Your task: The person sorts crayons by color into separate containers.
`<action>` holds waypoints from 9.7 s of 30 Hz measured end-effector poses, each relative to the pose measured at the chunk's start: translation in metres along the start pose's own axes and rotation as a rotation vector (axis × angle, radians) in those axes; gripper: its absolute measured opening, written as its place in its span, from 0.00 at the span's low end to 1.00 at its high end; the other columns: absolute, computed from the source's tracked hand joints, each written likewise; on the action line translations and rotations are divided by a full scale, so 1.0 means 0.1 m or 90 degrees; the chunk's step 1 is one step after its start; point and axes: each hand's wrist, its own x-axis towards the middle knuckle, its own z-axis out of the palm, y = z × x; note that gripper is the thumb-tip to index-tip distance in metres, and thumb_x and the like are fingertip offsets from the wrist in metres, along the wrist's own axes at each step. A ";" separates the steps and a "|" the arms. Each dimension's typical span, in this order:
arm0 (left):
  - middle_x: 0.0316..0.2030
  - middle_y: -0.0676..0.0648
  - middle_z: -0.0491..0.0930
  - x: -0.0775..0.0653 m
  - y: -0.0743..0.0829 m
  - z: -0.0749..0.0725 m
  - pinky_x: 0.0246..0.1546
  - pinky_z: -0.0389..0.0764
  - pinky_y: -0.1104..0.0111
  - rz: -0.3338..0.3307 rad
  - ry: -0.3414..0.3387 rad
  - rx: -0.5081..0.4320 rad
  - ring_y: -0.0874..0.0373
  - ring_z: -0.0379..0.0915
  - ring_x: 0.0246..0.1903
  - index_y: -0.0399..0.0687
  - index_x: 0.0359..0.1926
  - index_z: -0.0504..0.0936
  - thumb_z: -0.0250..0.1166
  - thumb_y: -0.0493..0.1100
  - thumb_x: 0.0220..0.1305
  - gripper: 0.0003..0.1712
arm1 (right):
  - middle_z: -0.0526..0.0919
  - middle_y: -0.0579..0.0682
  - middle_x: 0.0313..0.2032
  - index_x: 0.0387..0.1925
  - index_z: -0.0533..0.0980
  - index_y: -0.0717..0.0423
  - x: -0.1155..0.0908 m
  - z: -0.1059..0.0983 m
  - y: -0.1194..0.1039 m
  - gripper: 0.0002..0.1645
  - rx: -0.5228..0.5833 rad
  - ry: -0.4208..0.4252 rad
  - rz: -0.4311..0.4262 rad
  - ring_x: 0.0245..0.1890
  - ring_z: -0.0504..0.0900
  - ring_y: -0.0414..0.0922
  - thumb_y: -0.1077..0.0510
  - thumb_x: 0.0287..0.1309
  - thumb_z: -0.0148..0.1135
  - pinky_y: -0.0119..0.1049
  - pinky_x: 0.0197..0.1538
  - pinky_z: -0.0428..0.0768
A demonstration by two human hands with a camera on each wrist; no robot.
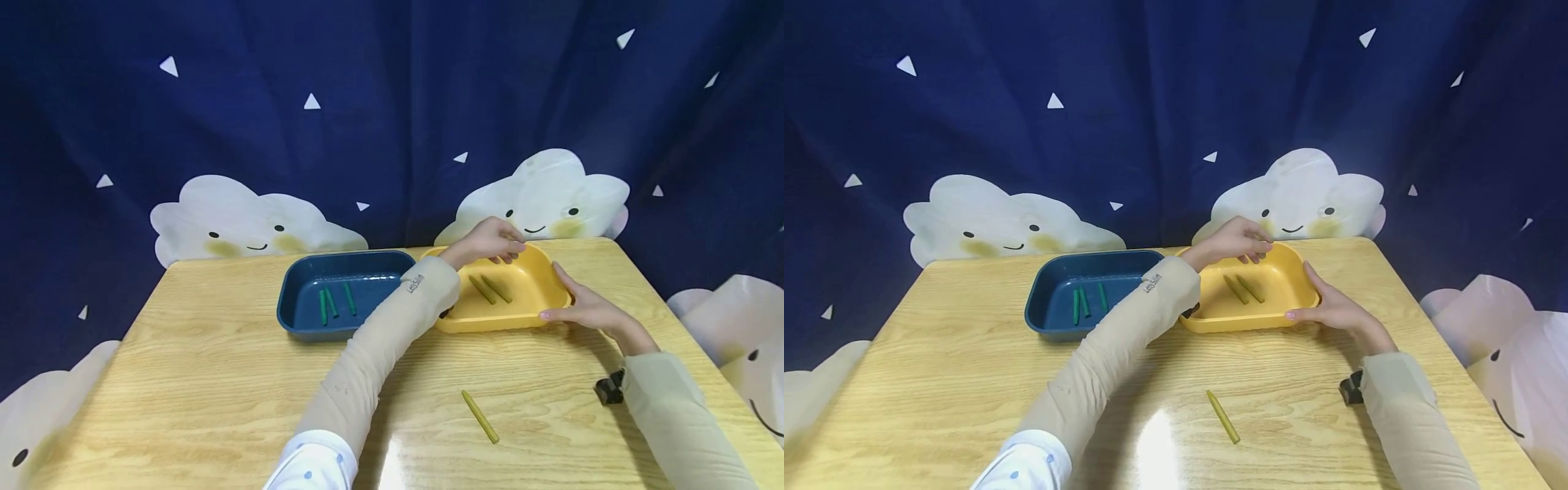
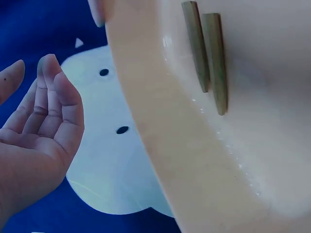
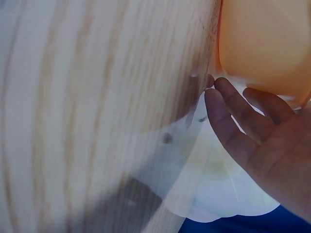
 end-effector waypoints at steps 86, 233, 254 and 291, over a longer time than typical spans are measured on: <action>0.22 0.61 0.76 -1.41 -0.79 0.51 0.28 0.65 0.84 0.183 -0.374 0.376 0.72 0.62 0.24 0.48 0.24 0.85 0.72 0.38 0.47 0.03 | 0.28 0.67 0.67 0.68 0.23 0.53 -0.03 0.01 -0.02 0.67 -0.004 0.004 0.000 0.65 0.32 0.67 0.51 0.49 0.67 0.65 0.59 0.38; 0.17 0.45 0.74 0.23 -0.48 0.04 0.18 0.70 0.69 -0.097 -0.055 0.249 0.56 0.69 0.18 0.40 0.16 0.75 0.59 0.35 0.59 0.15 | 0.30 0.63 0.68 0.68 0.25 0.51 -0.03 0.02 -0.01 0.65 0.011 0.020 0.009 0.66 0.32 0.63 0.53 0.50 0.66 0.63 0.60 0.38; 0.31 0.49 0.81 0.10 0.00 -0.03 0.33 0.71 0.78 0.050 -0.032 0.395 0.61 0.75 0.27 0.42 0.35 0.84 0.59 0.39 0.61 0.08 | 0.28 0.64 0.68 0.68 0.24 0.53 -0.01 0.01 0.01 0.66 0.023 0.010 -0.001 0.66 0.33 0.64 0.53 0.51 0.66 0.63 0.61 0.40; 0.21 0.45 0.78 -1.47 -0.57 -0.19 0.24 0.69 0.77 0.202 -0.011 0.208 0.65 0.66 0.18 0.35 0.38 0.80 0.60 0.37 0.60 0.08 | 0.28 0.69 0.66 0.67 0.22 0.55 0.14 -0.06 -0.04 0.66 -0.005 -0.028 -0.009 0.65 0.34 0.67 0.52 0.52 0.65 0.64 0.59 0.41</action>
